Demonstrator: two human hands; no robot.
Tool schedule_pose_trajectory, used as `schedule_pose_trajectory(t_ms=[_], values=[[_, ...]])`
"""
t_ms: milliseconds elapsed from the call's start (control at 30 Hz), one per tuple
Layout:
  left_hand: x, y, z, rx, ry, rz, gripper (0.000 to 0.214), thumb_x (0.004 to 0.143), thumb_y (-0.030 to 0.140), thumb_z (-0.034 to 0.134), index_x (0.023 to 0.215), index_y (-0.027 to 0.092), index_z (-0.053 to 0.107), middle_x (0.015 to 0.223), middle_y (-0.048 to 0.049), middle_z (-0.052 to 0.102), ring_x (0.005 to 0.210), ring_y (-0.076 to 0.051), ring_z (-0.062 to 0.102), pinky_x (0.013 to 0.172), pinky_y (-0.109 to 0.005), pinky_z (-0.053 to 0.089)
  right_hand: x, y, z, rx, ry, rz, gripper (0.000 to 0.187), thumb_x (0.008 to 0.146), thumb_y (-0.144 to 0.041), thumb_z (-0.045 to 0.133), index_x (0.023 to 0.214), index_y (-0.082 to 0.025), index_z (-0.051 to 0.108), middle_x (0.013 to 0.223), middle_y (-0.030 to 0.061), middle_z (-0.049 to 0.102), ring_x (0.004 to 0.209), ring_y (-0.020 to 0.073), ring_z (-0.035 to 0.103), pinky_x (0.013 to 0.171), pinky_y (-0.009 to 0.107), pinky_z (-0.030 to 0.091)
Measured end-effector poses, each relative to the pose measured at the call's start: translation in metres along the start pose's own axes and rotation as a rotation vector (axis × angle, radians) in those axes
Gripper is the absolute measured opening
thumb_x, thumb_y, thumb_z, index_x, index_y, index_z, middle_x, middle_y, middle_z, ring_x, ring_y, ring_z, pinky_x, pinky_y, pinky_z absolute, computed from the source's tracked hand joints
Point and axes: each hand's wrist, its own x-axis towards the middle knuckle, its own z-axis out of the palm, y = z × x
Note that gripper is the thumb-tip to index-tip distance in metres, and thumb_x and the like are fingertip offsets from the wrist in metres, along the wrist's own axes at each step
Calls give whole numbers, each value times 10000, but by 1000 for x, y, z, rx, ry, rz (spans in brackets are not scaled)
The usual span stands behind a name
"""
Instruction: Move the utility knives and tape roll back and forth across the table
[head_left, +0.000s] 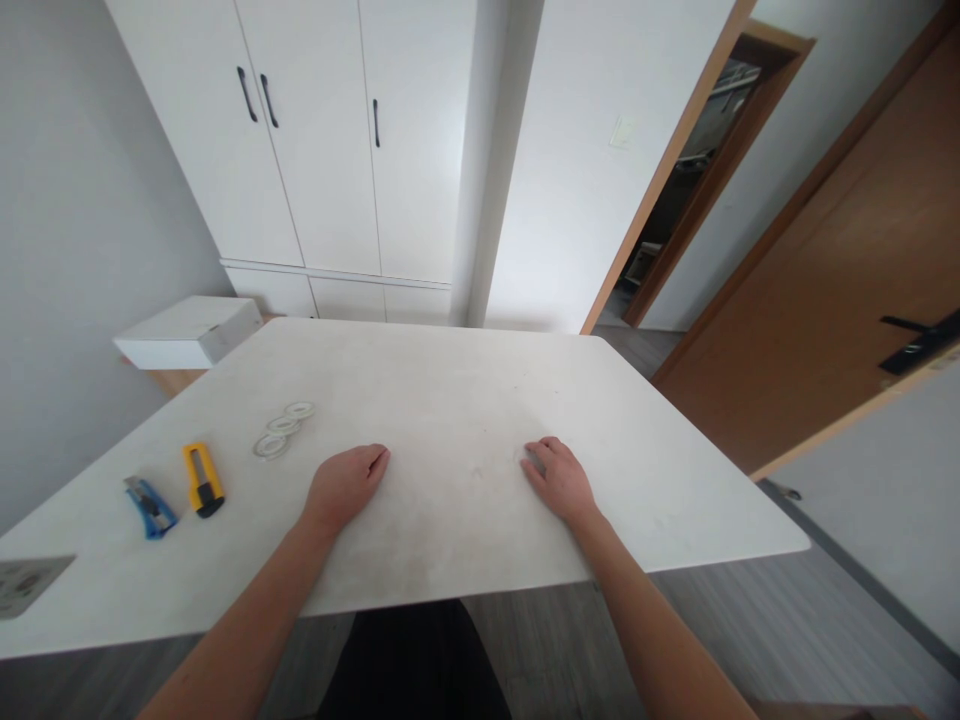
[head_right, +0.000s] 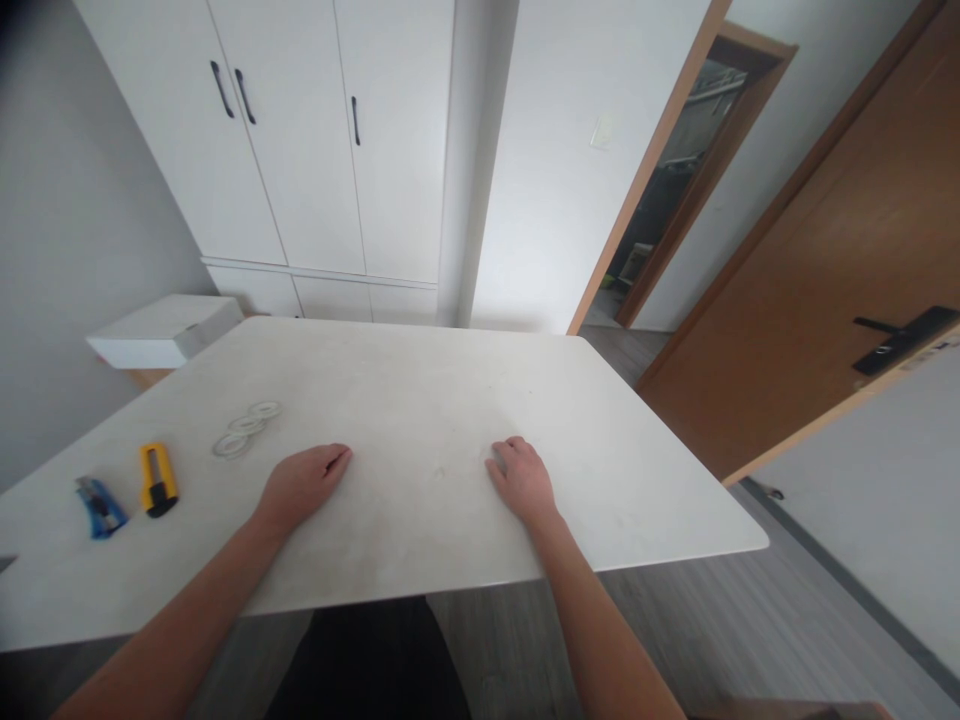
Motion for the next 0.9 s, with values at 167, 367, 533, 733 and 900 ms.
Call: schedule_pose_trajectory(t_ms=[167, 367, 533, 733, 900], values=[[0, 1, -1, 12, -5, 1, 419, 1010, 387, 316, 963, 221, 698, 1030, -62, 737, 938, -206, 672, 786, -283, 443, 0, 1, 1, -4, -1, -7, 267, 959, -322, 515, 1146, -186, 649, 1107, 102, 591, 1020, 225, 577, 953, 355, 468], [0, 2, -3, 16, -14, 3, 416, 1012, 380, 316, 957, 213, 692, 1022, -63, 737, 933, -207, 673, 776, -287, 439, 0, 1, 1, -7, 4, -5, 266, 962, -317, 516, 1152, -184, 646, 1113, 100, 589, 1031, 223, 577, 959, 346, 462], [0, 2, -3, 7, -19, -3, 418, 1011, 386, 315, 955, 219, 694, 1012, -63, 735, 926, -216, 673, 761, -292, 437, 0, 0, 0, -24, 0, -6, 262, 964, -324, 515, 1151, -198, 649, 1114, 99, 591, 1027, 221, 581, 951, 343, 468], [0, 2, -2, 11, -19, -6, 419, 1012, 389, 311, 955, 223, 692, 1018, -58, 736, 930, -211, 672, 761, -288, 435, 0, 0, 0, -33, 9, -14, 261, 961, -321, 515, 1149, -204, 654, 1108, 98, 596, 1023, 222, 583, 947, 345, 475], [0, 2, -3, 12, -21, -4, 422, 1014, 384, 305, 955, 219, 689, 1031, -54, 737, 940, -204, 670, 772, -284, 432, 0, 2, 2, -45, 9, -14, 265, 961, -321, 515, 1156, -210, 656, 1110, 97, 598, 1024, 223, 584, 945, 349, 477]])
